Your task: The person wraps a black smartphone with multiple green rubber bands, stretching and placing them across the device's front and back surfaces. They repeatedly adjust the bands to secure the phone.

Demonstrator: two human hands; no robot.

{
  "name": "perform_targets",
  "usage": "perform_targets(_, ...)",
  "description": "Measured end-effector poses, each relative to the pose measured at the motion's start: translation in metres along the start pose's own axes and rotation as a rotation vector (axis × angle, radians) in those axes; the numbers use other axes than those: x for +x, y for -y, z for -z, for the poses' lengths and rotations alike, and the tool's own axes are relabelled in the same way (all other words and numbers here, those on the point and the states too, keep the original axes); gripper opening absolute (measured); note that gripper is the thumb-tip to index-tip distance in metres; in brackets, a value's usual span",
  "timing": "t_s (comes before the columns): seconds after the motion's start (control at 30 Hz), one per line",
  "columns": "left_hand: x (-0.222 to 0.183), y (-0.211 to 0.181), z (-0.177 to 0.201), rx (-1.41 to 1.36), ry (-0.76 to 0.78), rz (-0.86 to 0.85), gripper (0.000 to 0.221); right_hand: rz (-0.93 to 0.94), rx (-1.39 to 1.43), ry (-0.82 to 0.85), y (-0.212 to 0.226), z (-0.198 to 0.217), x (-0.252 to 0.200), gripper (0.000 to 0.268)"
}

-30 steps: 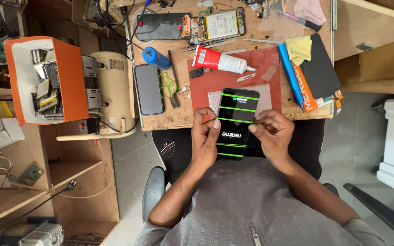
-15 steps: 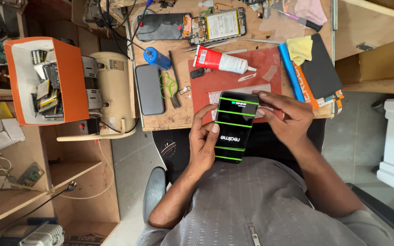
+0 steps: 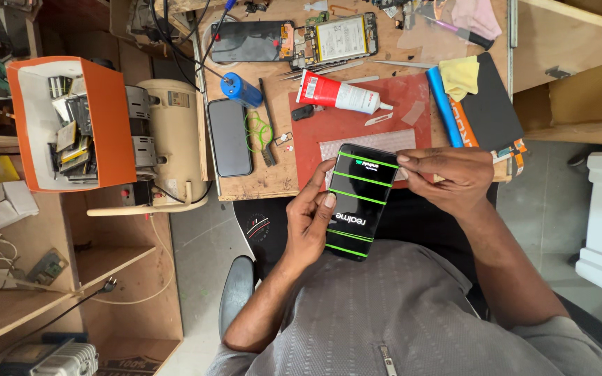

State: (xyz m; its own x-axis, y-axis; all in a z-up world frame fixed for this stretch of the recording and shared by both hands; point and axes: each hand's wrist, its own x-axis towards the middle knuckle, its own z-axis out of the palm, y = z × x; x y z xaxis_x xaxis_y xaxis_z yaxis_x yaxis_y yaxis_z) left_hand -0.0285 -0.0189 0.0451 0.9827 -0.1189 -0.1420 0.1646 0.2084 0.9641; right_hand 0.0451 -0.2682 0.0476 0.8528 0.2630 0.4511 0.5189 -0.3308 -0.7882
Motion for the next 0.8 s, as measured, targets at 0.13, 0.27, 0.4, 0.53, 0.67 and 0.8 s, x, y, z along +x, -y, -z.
perform_targets(0.13, 0.0, 0.002, 0.0, 0.039, -0.011, -0.021, 0.05, -0.001, 0.003, -0.013, -0.002, 0.0, -0.003, 0.019)
perform_targets(0.27, -0.002, 0.001, -0.001, 0.008, 0.009, -0.008, 0.051, 0.01, 0.008, -0.035, -0.004, -0.001, -0.003, 0.016)
perform_targets(0.4, -0.004, -0.003, -0.001, 0.046, -0.005, 0.02, 0.051, 0.003, 0.031, -0.032, -0.003, 0.001, -0.004, 0.017)
perform_targets(0.53, 0.001, -0.002, 0.002, 0.035, 0.018, -0.001, 0.046, 0.02, 0.102, 0.054, -0.005, 0.006, -0.002, 0.023)
perform_targets(0.67, 0.001, -0.003, 0.001, 0.026, 0.049, 0.015, 0.051, 0.05, 0.082, 0.054, -0.005, 0.01, 0.0, 0.022)
perform_targets(0.8, 0.0, -0.003, -0.002, 0.074, 0.042, 0.012, 0.052, 0.052, 0.029, 0.032, -0.002, 0.01, -0.003, 0.021)
